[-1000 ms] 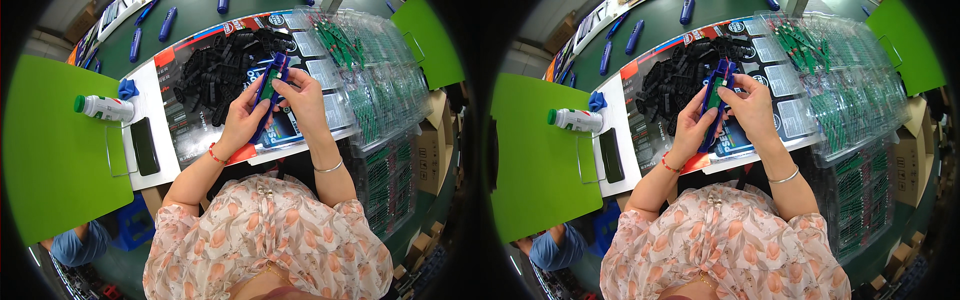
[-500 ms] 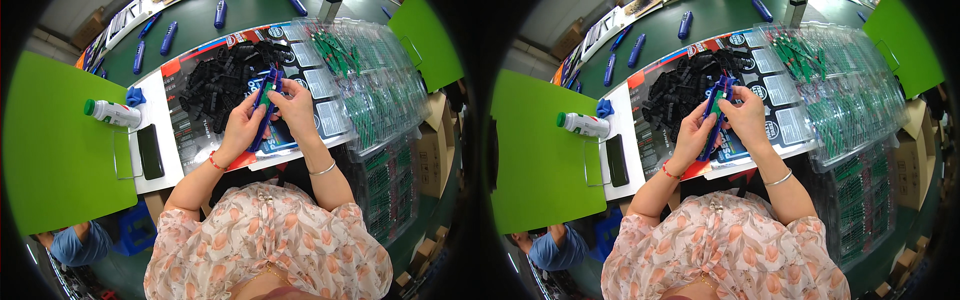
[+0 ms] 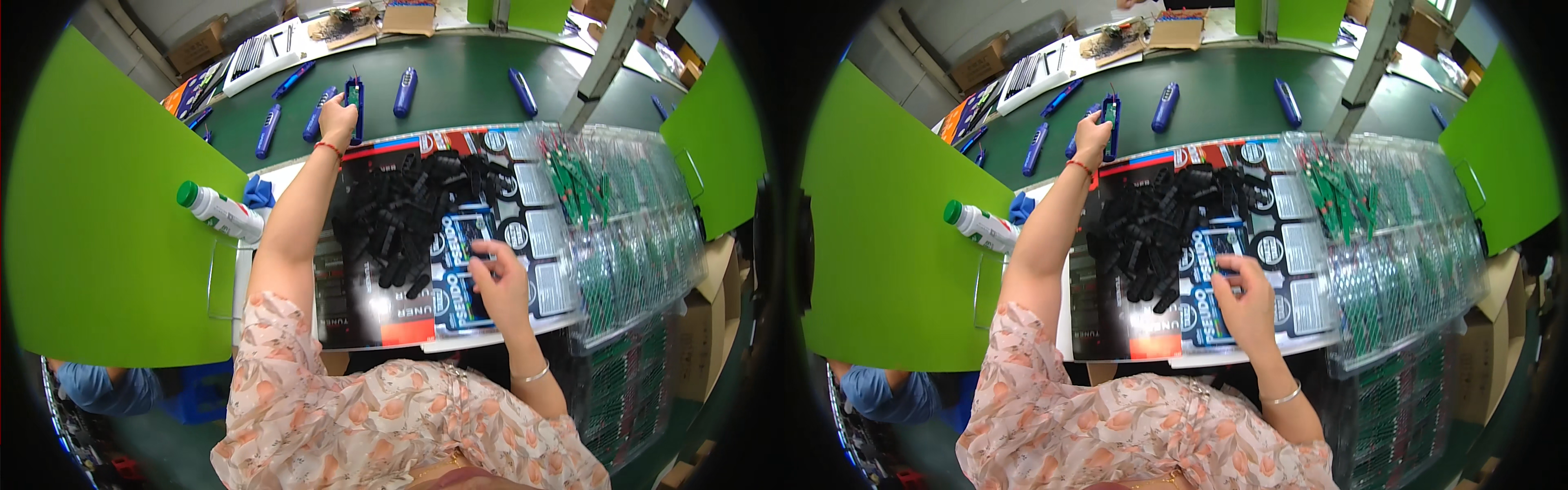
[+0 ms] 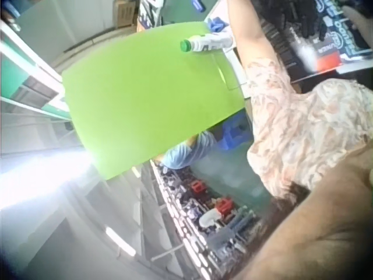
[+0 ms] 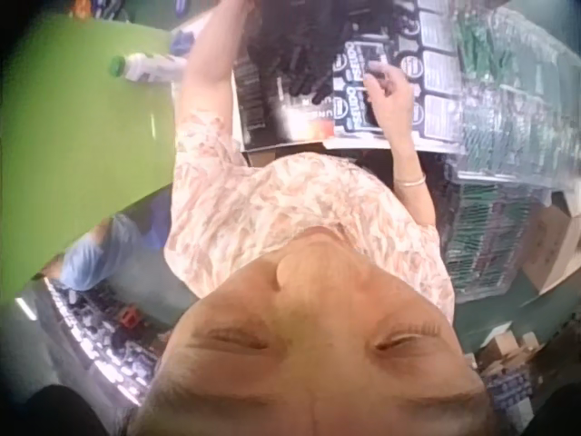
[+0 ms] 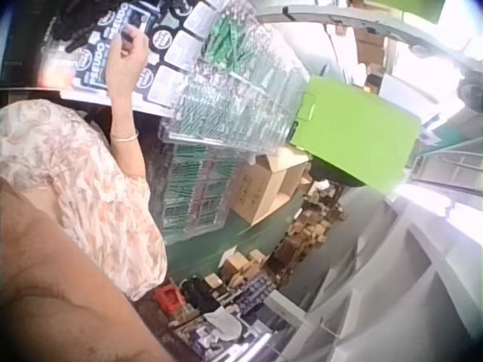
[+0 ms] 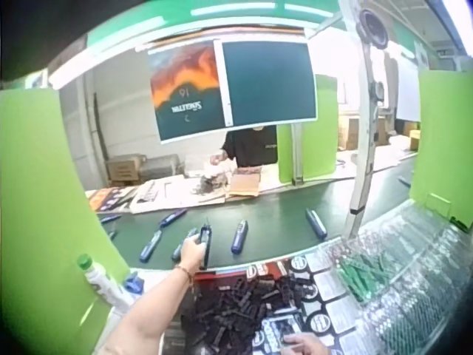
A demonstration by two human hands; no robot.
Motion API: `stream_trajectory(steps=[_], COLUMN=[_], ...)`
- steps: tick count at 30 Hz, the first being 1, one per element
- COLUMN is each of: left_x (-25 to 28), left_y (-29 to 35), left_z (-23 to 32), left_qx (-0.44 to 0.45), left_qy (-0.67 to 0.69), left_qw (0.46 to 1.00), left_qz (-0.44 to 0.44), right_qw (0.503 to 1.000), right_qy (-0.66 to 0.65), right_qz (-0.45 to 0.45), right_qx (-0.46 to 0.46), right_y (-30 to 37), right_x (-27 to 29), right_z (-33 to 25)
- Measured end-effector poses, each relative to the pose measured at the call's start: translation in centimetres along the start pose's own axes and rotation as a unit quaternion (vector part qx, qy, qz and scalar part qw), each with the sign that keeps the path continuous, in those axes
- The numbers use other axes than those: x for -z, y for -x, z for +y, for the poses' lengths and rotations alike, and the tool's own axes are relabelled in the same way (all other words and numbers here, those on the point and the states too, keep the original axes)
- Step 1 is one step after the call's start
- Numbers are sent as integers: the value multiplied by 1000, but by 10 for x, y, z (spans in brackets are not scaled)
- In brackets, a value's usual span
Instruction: Manually assemble internal components into blue plastic electronic housings on a factory production floor.
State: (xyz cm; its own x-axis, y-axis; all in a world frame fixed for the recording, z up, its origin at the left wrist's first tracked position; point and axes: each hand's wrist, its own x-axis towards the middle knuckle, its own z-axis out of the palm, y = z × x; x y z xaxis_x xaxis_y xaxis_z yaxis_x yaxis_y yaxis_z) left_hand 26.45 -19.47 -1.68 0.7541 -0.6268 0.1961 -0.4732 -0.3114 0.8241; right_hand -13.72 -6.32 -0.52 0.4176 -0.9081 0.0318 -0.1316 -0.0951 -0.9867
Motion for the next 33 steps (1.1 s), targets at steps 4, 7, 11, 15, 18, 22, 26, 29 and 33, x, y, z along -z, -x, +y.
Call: stream_trajectory(steps=[4,7,11,15,18,22,26,29,33], left_x=[-39,-47,-28,45,93,122,107,115,87], left_y=[-52,-57,-68,-59,-74,-95,-93,-109,-64], left_z=[-24,-49,-67,-62,-103,-140,-155,-166,-90], left_qx=[-35,-73,-99,-62,127,163,36,0,75], left_qy=[-127,-196,-254,-398,-459,-398,-379,-262,-322], left_qw=[990,978,956,890,848,899,924,964,944], left_qz=[56,27,108,216,234,90,46,-46,-18], right_qw=[998,995,996,995,994,992,989,986,982], right_qy=[56,93,72,90,106,126,143,153,173], right_qz=[-9,-24,-27,-31,-31,-13,-3,-12,16], right_qx=[-30,-34,-36,-32,-13,23,37,58,79], right_y=[8,9,9,10,9,9,12,12,15], right_x=[2,-1,-1,1,-2,-6,-7,-8,-6], right_z=[5,2,6,9,9,5,6,7,10])
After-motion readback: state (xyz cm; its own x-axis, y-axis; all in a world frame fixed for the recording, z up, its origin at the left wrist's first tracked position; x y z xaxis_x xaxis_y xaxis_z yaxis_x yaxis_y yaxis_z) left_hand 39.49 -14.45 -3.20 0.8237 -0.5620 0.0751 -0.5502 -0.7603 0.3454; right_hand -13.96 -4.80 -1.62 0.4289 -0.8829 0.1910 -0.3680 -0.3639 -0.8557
